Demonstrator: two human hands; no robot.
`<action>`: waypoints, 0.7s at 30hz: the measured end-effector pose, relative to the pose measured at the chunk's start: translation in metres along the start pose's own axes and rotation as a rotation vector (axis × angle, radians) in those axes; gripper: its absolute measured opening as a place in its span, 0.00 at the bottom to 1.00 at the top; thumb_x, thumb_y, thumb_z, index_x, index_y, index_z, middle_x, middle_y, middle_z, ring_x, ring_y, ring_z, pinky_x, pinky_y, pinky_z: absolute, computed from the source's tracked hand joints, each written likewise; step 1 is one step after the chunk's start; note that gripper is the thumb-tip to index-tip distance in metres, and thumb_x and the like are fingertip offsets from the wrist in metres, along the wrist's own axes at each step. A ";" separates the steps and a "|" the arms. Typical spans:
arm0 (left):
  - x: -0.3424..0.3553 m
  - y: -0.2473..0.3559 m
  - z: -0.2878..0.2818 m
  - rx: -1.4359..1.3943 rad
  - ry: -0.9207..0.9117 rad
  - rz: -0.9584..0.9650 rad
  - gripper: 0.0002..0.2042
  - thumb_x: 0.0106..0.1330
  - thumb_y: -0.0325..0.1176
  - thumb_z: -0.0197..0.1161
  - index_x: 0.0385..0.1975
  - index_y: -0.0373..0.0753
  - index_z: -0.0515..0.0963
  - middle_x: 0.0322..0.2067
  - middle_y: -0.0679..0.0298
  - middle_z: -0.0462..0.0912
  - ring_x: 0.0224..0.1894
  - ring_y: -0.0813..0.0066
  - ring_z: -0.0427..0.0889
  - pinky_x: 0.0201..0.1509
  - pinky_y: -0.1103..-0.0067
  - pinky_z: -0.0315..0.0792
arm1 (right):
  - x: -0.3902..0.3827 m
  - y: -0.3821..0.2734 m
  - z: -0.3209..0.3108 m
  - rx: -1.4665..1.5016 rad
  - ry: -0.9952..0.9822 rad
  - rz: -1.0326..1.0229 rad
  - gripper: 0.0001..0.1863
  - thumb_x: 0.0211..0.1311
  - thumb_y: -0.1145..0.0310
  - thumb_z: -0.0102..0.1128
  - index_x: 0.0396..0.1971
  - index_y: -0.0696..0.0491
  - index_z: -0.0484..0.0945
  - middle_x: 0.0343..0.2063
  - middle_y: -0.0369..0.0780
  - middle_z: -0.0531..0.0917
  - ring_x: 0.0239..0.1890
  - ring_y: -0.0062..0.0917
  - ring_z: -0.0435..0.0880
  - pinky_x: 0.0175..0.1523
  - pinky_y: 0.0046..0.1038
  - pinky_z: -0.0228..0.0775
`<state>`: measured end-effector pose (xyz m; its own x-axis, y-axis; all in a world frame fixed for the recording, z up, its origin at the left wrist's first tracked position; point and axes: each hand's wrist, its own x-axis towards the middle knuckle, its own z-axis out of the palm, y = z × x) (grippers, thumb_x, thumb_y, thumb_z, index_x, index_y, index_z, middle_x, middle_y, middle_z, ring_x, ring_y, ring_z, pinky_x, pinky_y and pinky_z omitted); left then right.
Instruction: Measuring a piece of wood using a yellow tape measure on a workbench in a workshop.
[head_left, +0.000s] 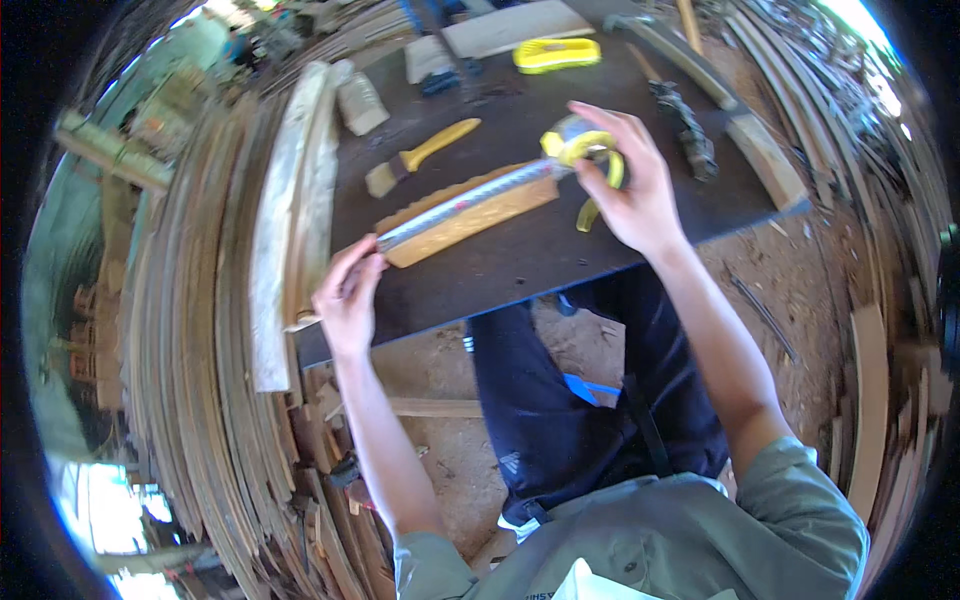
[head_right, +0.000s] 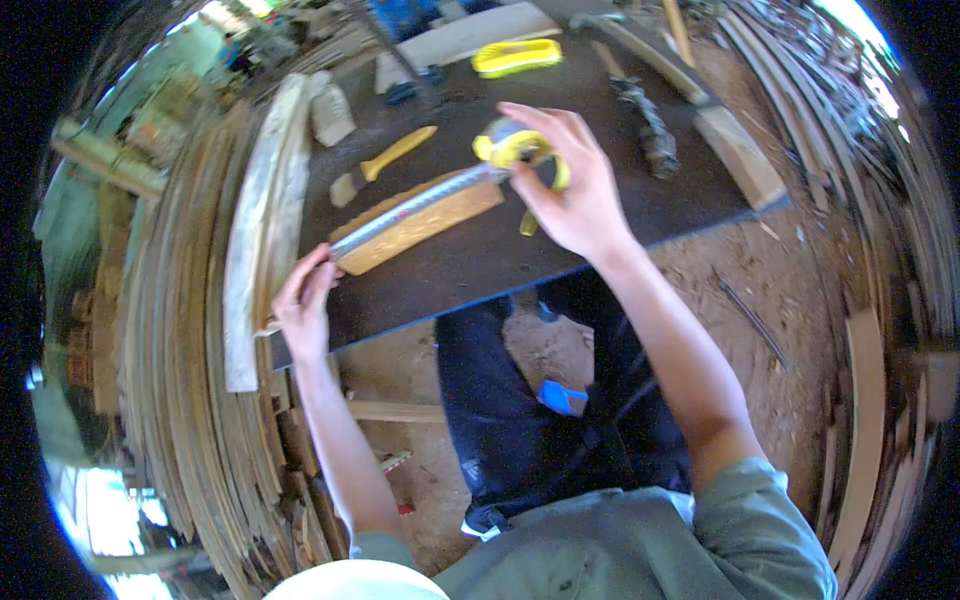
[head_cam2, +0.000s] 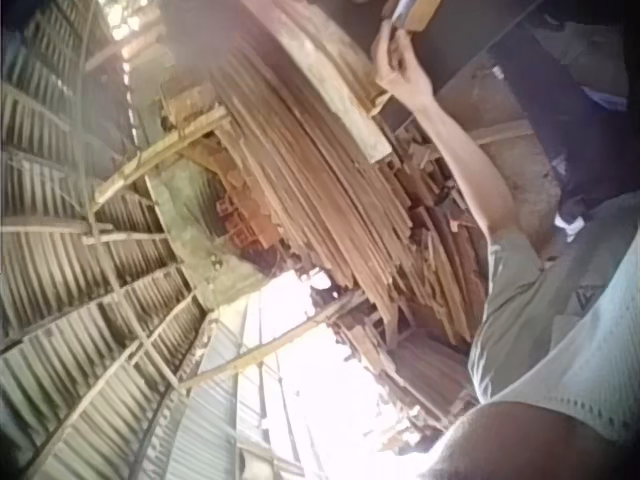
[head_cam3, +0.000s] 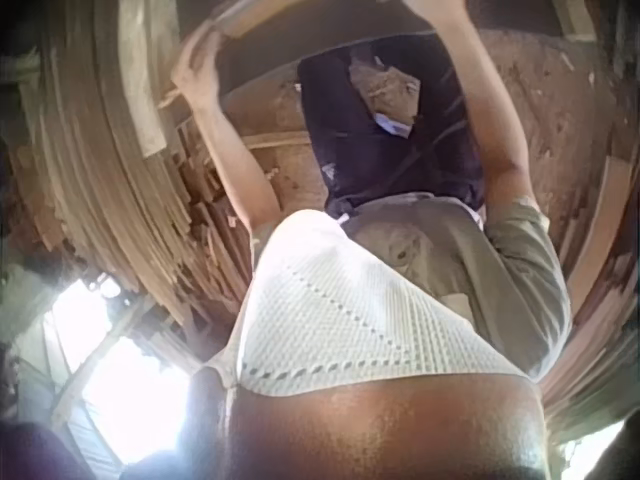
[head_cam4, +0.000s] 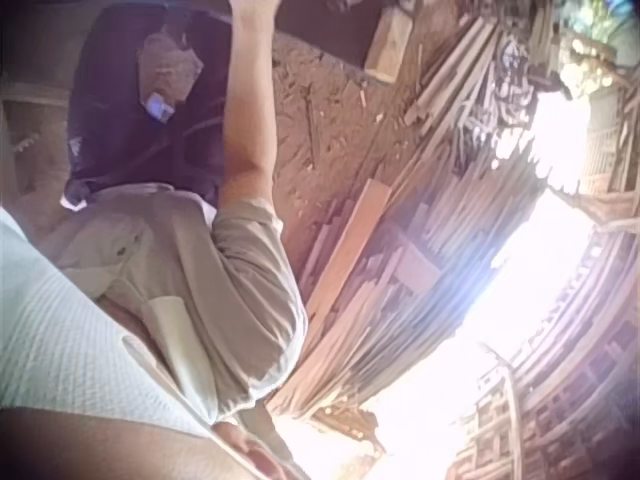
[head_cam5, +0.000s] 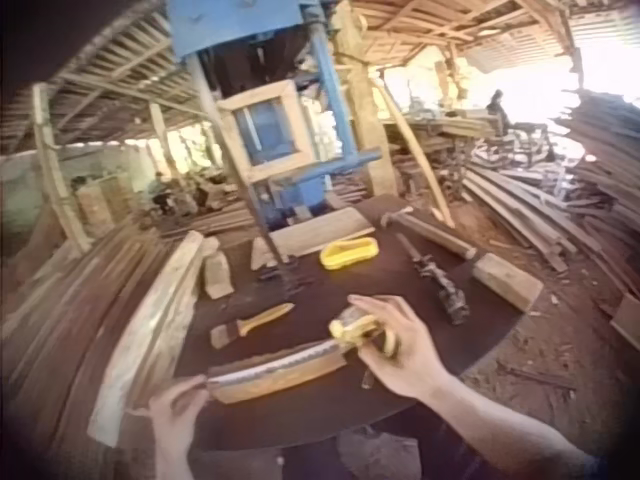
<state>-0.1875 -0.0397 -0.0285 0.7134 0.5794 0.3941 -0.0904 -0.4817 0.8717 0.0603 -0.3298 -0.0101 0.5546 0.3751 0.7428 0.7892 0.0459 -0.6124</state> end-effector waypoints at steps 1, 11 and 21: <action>-0.002 0.013 -0.002 0.028 0.010 0.003 0.15 0.70 0.21 0.67 0.56 0.37 0.84 0.49 0.61 0.87 0.46 0.77 0.86 0.52 0.81 0.80 | 0.004 -0.004 0.000 -0.003 0.021 -0.032 0.31 0.56 0.79 0.64 0.63 0.50 0.78 0.54 0.44 0.83 0.58 0.36 0.81 0.66 0.34 0.70; -0.009 0.006 0.004 -0.095 -0.027 0.021 0.16 0.71 0.22 0.67 0.58 0.36 0.82 0.43 0.62 0.86 0.38 0.80 0.85 0.46 0.83 0.80 | -0.006 -0.008 0.001 0.041 -0.012 0.092 0.27 0.63 0.76 0.68 0.63 0.55 0.76 0.58 0.46 0.81 0.60 0.36 0.81 0.66 0.34 0.71; -0.004 0.005 0.002 -0.057 -0.094 0.037 0.15 0.72 0.24 0.67 0.57 0.36 0.83 0.44 0.62 0.85 0.36 0.81 0.84 0.43 0.83 0.79 | -0.001 -0.008 0.002 0.047 -0.021 0.093 0.28 0.62 0.76 0.69 0.63 0.54 0.76 0.56 0.46 0.80 0.58 0.35 0.82 0.63 0.34 0.72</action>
<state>-0.1895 -0.0455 -0.0261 0.7703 0.4966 0.4001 -0.1554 -0.4622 0.8730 0.0527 -0.3291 -0.0064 0.6192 0.3989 0.6763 0.7206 0.0534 -0.6913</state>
